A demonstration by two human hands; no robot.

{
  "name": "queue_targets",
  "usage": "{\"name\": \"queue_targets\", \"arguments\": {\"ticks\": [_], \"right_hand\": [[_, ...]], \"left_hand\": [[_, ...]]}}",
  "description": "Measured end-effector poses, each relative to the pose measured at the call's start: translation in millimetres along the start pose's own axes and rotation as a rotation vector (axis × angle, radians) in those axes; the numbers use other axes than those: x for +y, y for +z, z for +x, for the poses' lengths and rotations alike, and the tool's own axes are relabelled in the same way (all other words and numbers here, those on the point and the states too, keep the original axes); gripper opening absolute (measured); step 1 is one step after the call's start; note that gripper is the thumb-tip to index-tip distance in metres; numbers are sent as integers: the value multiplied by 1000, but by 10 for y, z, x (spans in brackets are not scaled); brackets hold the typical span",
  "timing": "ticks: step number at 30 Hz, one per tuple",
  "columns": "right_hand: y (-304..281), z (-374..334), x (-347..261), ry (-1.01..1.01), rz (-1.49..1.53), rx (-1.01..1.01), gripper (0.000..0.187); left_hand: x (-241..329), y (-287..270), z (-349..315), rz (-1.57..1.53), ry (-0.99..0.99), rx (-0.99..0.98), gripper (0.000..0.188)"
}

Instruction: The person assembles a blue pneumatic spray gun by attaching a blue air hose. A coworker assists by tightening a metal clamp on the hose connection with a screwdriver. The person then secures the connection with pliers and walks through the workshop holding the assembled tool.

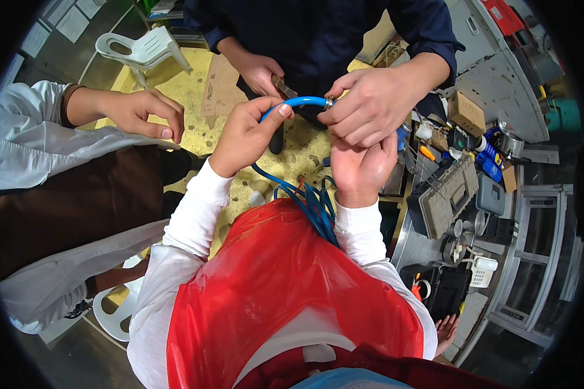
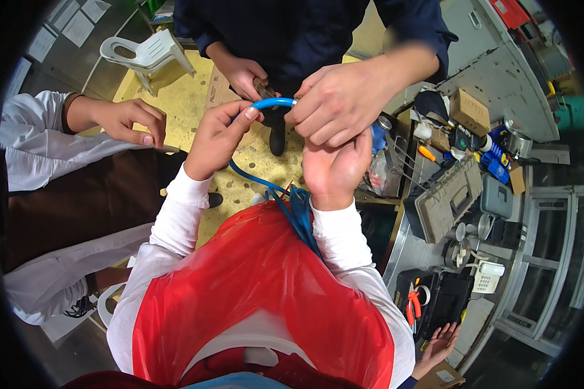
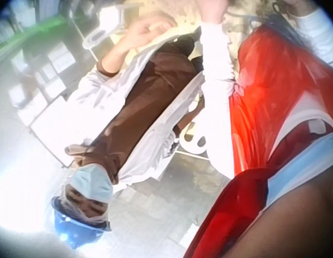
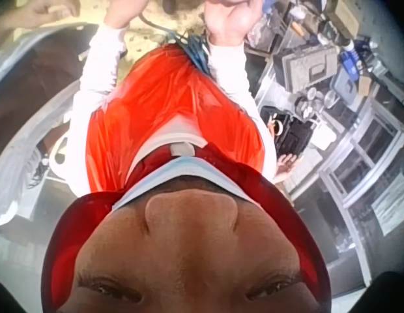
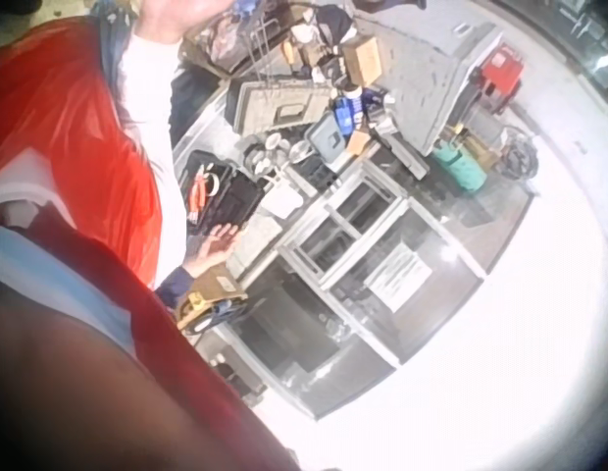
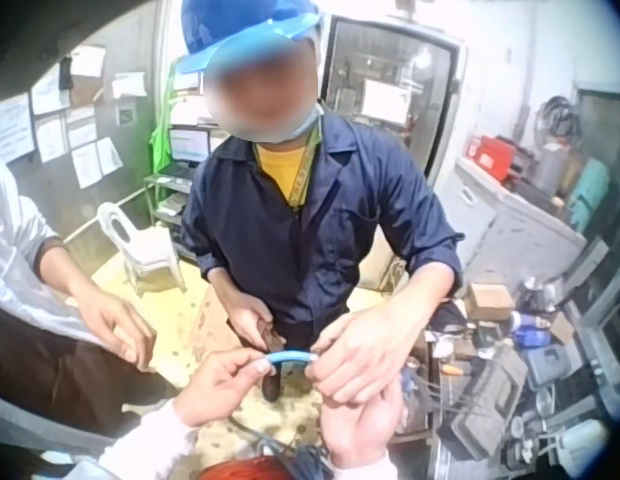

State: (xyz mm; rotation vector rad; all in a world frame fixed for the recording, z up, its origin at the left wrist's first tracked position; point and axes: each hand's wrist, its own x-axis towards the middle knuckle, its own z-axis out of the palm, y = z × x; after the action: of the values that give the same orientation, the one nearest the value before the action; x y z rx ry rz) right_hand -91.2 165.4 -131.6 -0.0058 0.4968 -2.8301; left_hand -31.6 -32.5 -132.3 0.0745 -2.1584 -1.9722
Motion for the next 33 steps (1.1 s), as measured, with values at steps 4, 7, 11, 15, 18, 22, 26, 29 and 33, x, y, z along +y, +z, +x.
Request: {"name": "queue_targets", "arguments": {"ticks": [4, 7, 11, 15, 18, 22, 26, 29, 33], "right_hand": [[32, -29, 16, 49, 33, 5, 53], [30, -36, 50, 37, 59, 5, 61], [113, -73, 144, -33, 14, 27, 62], [204, -126, 196, -55, -29, 18, 60], [244, -152, 255, -68, -12, 32, 59], [180, -123, 304, -79, 41, 8, 58], [234, -130, 318, -85, 64, -165, 55], [173, -77, 332, -124, 32, -222, 52], [245, -77, 368, -192, -45, -171, 49]], "left_hand": [[14, -15, -69, 4, 2, 27, 29], [29, -51, -93, -10, 6, 23, 28], [35, -82, -122, 17, -53, 28, 27], [76, -113, -100, 18, 18, -7, 26], [117, -157, -103, 18, 56, -28, 26], [127, -222, -111, -18, 28, -41, 27], [163, -274, -136, 29, -1, -39, 27], [215, -272, -146, -40, -31, -30, 28], [339, -263, -195, -113, -35, -16, 28]]}}
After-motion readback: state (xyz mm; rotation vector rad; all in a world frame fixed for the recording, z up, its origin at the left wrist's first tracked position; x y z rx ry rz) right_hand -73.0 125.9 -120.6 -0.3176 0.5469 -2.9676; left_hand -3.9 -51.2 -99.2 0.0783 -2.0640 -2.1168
